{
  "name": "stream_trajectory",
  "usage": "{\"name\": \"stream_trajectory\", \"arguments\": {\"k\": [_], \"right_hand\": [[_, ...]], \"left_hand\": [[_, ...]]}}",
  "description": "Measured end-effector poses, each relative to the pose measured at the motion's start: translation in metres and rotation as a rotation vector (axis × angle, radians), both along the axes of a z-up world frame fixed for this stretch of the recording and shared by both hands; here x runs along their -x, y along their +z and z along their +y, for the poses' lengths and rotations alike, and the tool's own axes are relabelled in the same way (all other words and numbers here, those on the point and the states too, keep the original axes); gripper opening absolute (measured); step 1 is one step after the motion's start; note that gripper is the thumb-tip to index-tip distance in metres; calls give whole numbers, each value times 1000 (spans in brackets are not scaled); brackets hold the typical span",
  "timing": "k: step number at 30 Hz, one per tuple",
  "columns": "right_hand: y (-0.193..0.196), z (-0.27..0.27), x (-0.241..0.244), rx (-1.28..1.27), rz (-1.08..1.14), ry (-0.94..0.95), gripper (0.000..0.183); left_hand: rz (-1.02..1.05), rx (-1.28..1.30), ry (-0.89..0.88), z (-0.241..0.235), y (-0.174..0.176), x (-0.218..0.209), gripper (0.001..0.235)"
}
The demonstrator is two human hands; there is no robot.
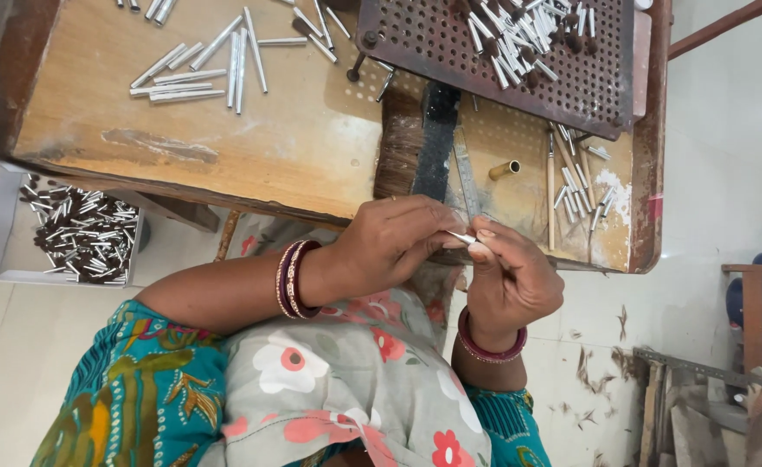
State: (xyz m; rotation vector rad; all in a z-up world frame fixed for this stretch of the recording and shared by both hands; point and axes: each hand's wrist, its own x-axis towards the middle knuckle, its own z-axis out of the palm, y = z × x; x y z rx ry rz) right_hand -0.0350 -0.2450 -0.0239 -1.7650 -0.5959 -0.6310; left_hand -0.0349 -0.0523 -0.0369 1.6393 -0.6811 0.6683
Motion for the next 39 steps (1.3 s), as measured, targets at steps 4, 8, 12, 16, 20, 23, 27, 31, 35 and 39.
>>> {"name": "stream_trajectory", "arguments": {"k": [4,8,12,16,20,23,27,31,35,39], "right_hand": [[8,-12,4,11,110,185,23],[23,-4,3,188,44,-5,24],[47,20,0,101,93,241,60],[-51,-41,-10,-187,111,102,42],[-47,-17,-8,-131,217,-97,48],[-25,18,-5,-10,-253,55,78],[-36,19,-3,285,-407,-69,84],[-30,16,0,414,-387,-106,81],[-23,11,0,318,-404,-163,79],[-30,0,0,228,-239,-46,48]], "left_hand": [[-16,-25,-40,6,5,2,19],[-28,-57,-69,11,5,1,20],[-26,-54,-18,14,5,3,19],[-13,-19,-8,12,1,0,19],[5,15,-24,9,-1,0,20],[63,71,-57,9,1,3,20],[195,149,-138,7,6,10,14],[256,174,-183,4,11,12,13],[282,176,-224,-1,9,8,12],[444,360,-373,-11,-9,-2,12]]}}
